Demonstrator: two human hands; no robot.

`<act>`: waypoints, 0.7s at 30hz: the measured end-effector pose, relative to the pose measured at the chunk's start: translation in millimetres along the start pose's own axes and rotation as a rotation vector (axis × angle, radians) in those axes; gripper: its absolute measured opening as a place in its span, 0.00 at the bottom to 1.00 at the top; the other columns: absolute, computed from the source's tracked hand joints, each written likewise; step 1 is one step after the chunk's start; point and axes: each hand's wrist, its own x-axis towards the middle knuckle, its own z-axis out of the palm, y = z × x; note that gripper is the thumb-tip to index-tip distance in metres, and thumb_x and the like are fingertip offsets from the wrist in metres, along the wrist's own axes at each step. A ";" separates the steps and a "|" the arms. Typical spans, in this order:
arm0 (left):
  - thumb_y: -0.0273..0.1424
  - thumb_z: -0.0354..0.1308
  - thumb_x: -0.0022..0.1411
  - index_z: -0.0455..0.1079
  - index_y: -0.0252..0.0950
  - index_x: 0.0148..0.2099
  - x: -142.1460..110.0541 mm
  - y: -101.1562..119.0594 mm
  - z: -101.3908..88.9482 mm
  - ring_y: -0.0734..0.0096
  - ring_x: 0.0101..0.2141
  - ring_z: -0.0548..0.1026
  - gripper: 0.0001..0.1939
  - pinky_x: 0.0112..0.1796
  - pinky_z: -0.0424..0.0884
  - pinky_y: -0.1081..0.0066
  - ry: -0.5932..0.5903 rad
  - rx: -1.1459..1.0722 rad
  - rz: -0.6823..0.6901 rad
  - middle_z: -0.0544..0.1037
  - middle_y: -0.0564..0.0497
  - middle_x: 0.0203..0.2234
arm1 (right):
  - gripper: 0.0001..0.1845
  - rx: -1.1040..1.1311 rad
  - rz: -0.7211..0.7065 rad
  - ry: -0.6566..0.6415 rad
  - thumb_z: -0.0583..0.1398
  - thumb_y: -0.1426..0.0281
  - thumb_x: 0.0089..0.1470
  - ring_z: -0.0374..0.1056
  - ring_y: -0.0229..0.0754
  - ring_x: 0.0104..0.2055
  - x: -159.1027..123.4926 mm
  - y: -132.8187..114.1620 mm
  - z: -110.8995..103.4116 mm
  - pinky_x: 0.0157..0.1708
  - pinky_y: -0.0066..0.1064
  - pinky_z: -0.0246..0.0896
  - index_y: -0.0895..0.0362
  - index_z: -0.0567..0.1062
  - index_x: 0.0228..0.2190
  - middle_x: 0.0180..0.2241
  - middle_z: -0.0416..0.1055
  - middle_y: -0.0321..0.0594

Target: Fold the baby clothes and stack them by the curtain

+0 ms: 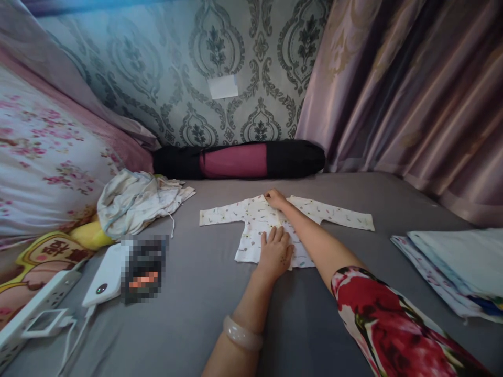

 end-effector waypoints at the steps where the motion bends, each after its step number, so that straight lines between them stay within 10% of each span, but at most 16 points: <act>1: 0.37 0.41 0.69 0.60 0.38 0.60 0.3 0.2 0.0 0.56 0.65 0.52 0.21 0.61 0.51 0.44 -0.008 -0.001 -0.005 0.57 0.47 0.65 | 0.12 -0.001 0.005 0.016 0.55 0.71 0.59 0.67 0.43 0.49 -1.2 -0.7 1.5 0.47 0.30 0.58 0.55 0.78 0.40 0.46 0.73 0.43; 15: 0.38 0.39 0.70 0.59 0.38 0.62 0.3 -1.7 -1.2 0.57 0.65 0.50 0.23 0.62 0.48 0.46 -0.051 -0.018 -0.016 0.56 0.48 0.66 | 0.21 -0.028 -0.097 0.029 0.46 0.73 0.63 0.62 0.41 0.55 -36.3 -0.5 -10.6 0.54 0.28 0.53 0.57 0.71 0.51 0.52 0.69 0.45; 21: 0.38 0.39 0.70 0.59 0.39 0.62 -0.6 -1.4 -1.3 0.58 0.65 0.50 0.23 0.62 0.48 0.47 -0.049 -0.001 -0.012 0.56 0.47 0.66 | 0.29 -0.174 0.005 0.013 0.42 0.63 0.65 0.42 0.51 0.67 -68.7 19.2 -16.6 0.64 0.44 0.34 0.65 0.59 0.61 0.65 0.51 0.53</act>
